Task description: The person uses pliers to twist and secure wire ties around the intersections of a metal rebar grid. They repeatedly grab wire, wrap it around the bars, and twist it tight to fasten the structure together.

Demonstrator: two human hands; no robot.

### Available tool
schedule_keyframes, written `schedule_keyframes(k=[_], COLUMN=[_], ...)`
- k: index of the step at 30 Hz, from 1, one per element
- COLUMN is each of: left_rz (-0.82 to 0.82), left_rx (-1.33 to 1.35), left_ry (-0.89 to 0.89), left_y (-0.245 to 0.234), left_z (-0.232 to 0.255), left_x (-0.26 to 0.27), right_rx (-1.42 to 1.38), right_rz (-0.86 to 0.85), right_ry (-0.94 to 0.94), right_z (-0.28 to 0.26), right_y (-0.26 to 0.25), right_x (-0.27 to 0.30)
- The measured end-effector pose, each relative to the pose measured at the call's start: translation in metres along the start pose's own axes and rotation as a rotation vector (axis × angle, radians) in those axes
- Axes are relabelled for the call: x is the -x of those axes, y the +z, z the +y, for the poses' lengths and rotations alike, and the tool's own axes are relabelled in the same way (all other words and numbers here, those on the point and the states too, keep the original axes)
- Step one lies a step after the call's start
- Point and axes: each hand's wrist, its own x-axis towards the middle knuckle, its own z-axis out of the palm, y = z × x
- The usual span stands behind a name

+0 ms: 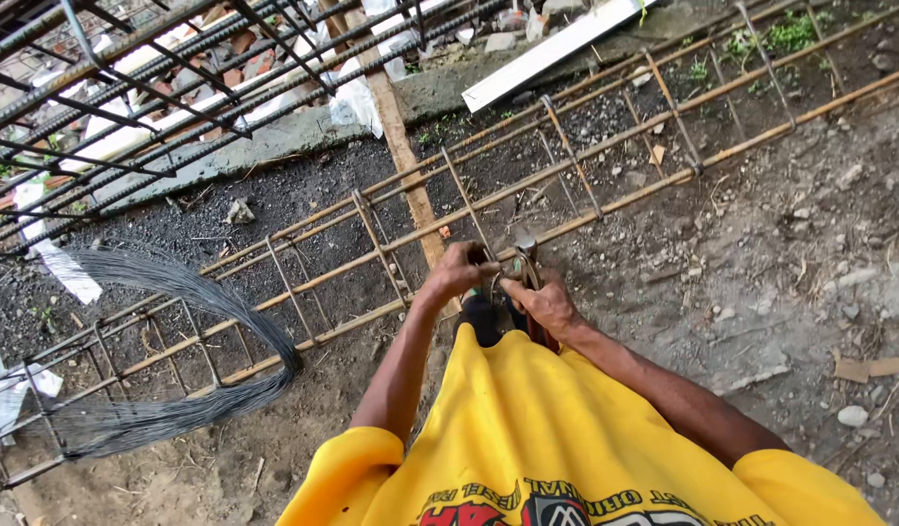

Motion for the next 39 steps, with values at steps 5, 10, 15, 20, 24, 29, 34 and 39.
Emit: schedule_keyframes(k=[5, 10, 15, 20, 24, 29, 34, 39], left_rz=[-0.04, 0.043, 0.066, 0.031, 0.026, 0.045, 0.025, 0.021], left_rx=[0.142, 0.056, 0.037, 0.065, 0.085, 0.092, 0.115, 0.137], left_ry=[-0.05, -0.099, -0.068, -0.057, -0.059, -0.041, -0.013, 0.02], left_y=[-0.001, 0.007, 0.008, 0.002, 0.002, 0.006, 0.0, -0.003], left_z=[-0.009, -0.013, -0.028, -0.009, -0.012, -0.013, -0.001, 0.004], left_x=[-0.01, -0.014, -0.024, -0.013, -0.014, -0.01, 0.0, 0.005], right_rx=[0.011, 0.097, 0.568, 0.866, 0.913, 0.644, 0.199, -0.571], right_rz=[0.04, 0.05, 0.153, 0.172, 0.116, 0.158, 0.24, 0.253], right_ry=[-0.071, -0.176, -0.44, -0.659, -0.567, -0.214, 0.182, 0.443], right_z=[-0.008, 0.04, 0.027, 0.006, 0.007, 0.014, 0.052, 0.023], right_y=[0.008, 0.007, 0.003, -0.001, -0.007, 0.003, 0.001, 0.027], right_x=[0.009, 0.007, 0.013, 0.001, -0.006, -0.013, -0.036, -0.014])
